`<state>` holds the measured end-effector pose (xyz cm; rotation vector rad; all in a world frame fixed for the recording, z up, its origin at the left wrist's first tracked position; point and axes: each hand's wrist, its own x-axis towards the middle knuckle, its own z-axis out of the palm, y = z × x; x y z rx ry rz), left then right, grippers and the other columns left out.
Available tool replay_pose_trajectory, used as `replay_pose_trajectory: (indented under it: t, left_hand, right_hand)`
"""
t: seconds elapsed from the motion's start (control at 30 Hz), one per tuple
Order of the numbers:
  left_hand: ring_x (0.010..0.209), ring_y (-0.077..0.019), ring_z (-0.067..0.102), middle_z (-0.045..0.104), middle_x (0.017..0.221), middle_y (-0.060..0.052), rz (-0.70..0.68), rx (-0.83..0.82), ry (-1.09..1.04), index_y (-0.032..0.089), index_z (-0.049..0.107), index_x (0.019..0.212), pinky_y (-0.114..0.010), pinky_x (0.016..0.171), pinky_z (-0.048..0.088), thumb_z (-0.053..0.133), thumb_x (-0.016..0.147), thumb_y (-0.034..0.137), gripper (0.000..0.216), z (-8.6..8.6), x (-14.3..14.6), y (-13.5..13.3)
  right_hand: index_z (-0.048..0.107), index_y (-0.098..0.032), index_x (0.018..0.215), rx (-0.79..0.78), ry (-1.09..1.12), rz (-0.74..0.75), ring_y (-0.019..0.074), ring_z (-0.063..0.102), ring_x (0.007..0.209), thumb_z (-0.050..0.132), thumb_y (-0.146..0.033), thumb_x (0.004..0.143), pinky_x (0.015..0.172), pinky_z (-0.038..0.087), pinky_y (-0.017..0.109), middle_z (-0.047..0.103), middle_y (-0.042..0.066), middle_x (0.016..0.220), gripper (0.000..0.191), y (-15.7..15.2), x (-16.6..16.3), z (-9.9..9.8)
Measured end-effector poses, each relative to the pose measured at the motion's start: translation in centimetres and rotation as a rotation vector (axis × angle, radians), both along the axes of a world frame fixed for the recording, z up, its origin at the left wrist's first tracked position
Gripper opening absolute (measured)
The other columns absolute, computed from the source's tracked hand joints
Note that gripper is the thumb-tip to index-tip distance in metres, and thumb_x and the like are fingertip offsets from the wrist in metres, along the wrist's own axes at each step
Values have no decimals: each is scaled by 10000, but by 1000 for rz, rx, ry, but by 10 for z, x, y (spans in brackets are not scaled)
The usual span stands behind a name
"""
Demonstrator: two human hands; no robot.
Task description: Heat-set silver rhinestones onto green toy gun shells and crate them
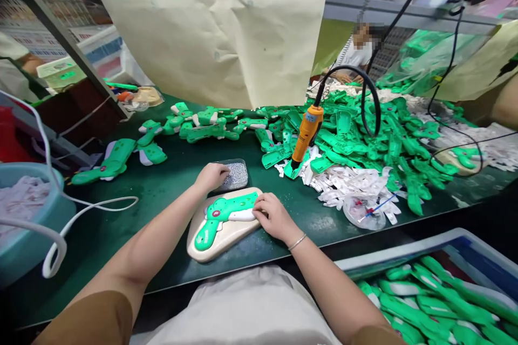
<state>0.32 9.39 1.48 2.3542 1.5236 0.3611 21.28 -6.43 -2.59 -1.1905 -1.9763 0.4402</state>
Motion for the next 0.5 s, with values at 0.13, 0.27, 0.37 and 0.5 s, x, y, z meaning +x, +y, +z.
replay_pose_trajectory:
  t: [0.13, 0.27, 0.37, 0.5]
  left_hand:
    - [971, -255, 709, 793, 1013, -92, 43, 13, -69, 193, 811, 913, -307, 862, 515, 584, 860, 119, 245, 8, -3, -15]
    - [804, -208, 703, 787, 890, -42, 26, -56, -231, 215, 807, 920, -286, 754, 542, 654, 864, 209, 163, 9, -17, -59]
    - [725, -180, 678, 746, 793, -31, -146, -136, -388, 212, 798, 844, -274, 702, 535, 693, 852, 217, 106, -2, -26, -89]
    - [831, -176, 662, 691, 888, -49, -412, -62, -391, 216, 791, 831, -278, 753, 524, 701, 861, 192, 99, -21, -27, -102]
  right_hand:
    - [694, -219, 854, 156, -86, 47, 226, 641, 899, 535, -200, 958, 804, 540, 397, 711, 92, 931, 191, -2, 2, -4]
    - [737, -225, 946, 220, -179, 67, 223, 662, 932, 504, -215, 983, 847, 516, 408, 752, 94, 995, 236, 13, 11, 7]
    - [757, -206, 1010, 81, -255, -64, 236, 652, 971, 485, -245, 994, 878, 485, 403, 754, 111, 1017, 275, 51, 4, 27]
    - [770, -186, 1049, -190, -580, -83, 260, 605, 1062, 512, -249, 979, 918, 414, 386, 746, 124, 1079, 275, 114, -29, 54]
